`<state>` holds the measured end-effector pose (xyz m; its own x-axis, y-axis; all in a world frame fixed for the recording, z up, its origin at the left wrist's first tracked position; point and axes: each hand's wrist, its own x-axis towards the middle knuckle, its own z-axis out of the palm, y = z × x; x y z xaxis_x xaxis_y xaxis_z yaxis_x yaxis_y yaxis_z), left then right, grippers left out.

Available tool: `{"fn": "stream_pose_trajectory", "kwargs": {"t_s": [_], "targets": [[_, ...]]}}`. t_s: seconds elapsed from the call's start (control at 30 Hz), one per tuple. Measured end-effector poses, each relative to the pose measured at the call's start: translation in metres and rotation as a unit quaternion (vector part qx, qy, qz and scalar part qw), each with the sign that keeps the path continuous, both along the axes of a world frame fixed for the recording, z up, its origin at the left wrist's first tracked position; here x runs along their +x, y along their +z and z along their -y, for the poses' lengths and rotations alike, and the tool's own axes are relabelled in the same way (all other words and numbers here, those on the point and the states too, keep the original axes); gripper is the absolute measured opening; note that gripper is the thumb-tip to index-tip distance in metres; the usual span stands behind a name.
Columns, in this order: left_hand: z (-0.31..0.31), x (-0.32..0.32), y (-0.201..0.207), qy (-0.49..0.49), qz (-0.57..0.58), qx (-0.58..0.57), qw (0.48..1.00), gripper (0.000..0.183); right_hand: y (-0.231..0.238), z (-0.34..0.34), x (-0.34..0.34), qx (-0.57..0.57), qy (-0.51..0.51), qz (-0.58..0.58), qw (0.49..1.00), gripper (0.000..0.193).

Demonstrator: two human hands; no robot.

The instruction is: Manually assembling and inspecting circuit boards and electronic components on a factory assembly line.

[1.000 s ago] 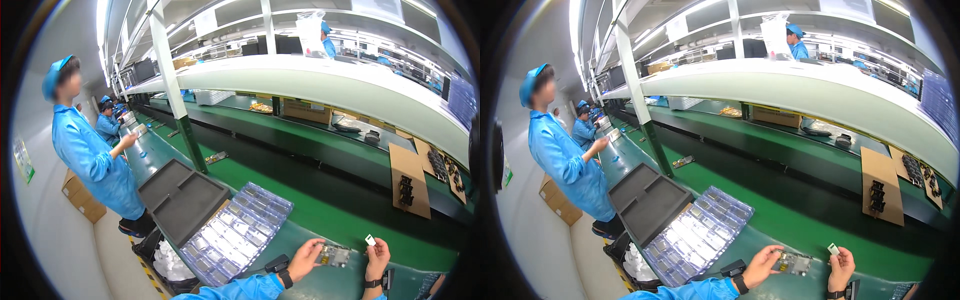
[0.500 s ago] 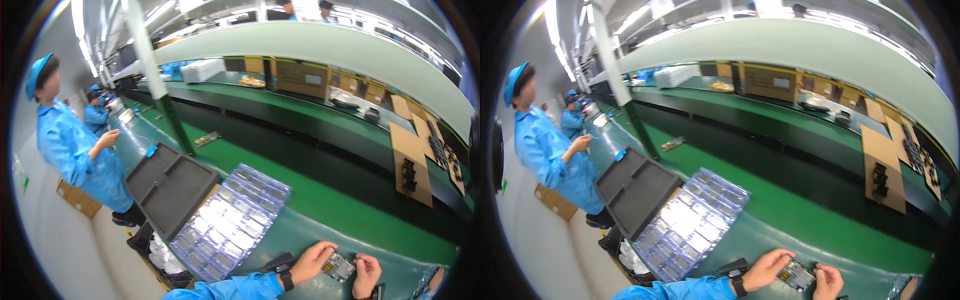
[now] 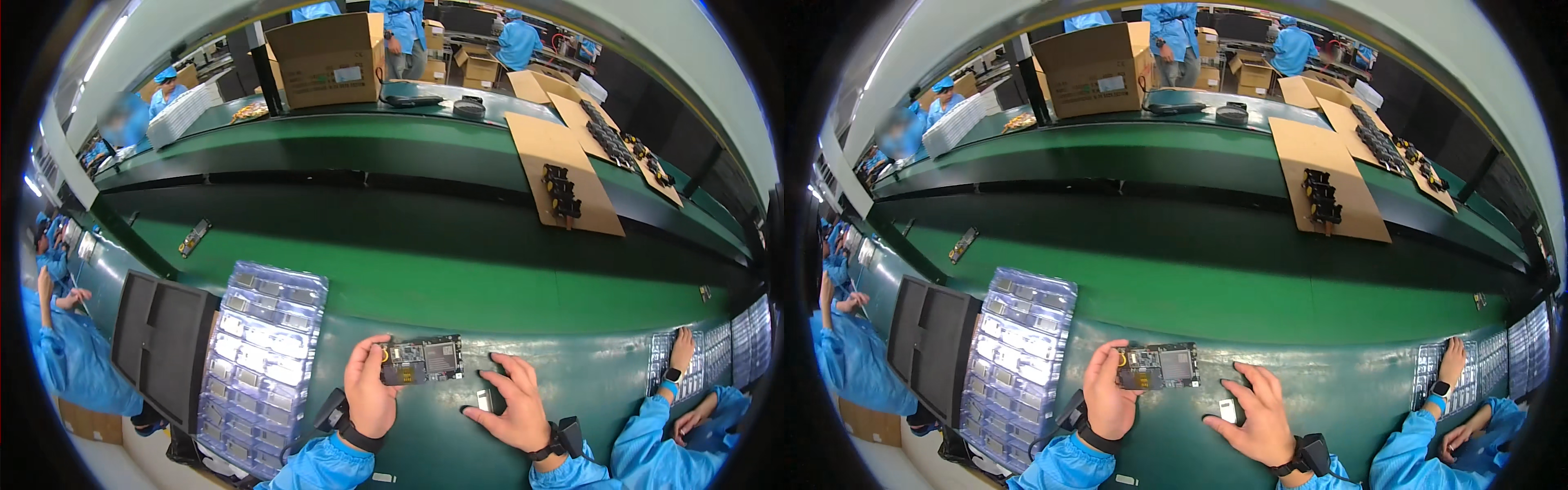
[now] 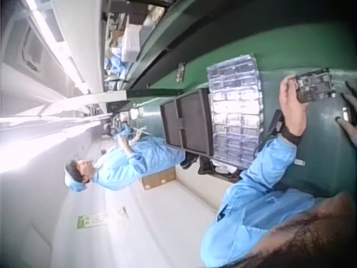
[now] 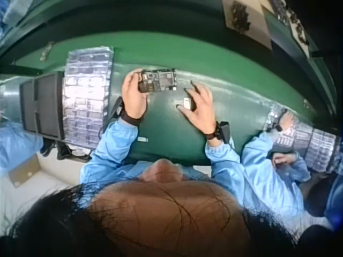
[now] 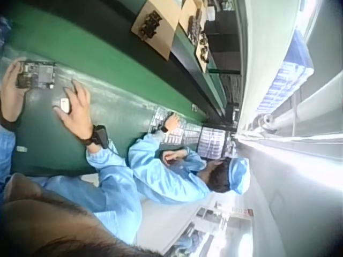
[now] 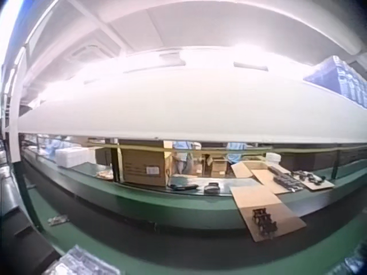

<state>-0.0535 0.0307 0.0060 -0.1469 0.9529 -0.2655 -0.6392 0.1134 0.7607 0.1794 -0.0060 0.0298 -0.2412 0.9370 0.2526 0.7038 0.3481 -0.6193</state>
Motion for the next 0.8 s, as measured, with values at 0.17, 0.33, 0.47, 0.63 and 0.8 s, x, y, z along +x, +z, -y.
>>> {"fn": "stream_pose_trajectory", "kwargs": {"t_s": [0.17,0.33,0.47,0.63,0.8], "targets": [[0.001,0.004,0.006,-0.006,0.033,-0.003,0.999,0.021,0.000,0.004,0.011,-0.046,0.001,0.027,0.999,0.052],[0.005,0.004,0.006,-0.035,0.027,-0.010,0.999,0.022,-0.003,0.002,0.015,-0.045,0.021,0.021,0.999,0.042],[0.007,0.004,0.014,-0.056,0.007,0.003,0.998,0.024,-0.004,-0.004,0.019,-0.012,0.024,0.022,0.999,0.034],[0.009,0.006,0.011,-0.053,0.003,-0.011,0.999,0.025,-0.005,-0.004,0.016,0.035,-0.089,0.047,0.994,0.033],[0.016,0.008,0.012,-0.071,0.006,-0.009,0.997,0.026,-0.003,-0.003,0.023,0.007,-0.150,0.058,0.987,0.029]]}}
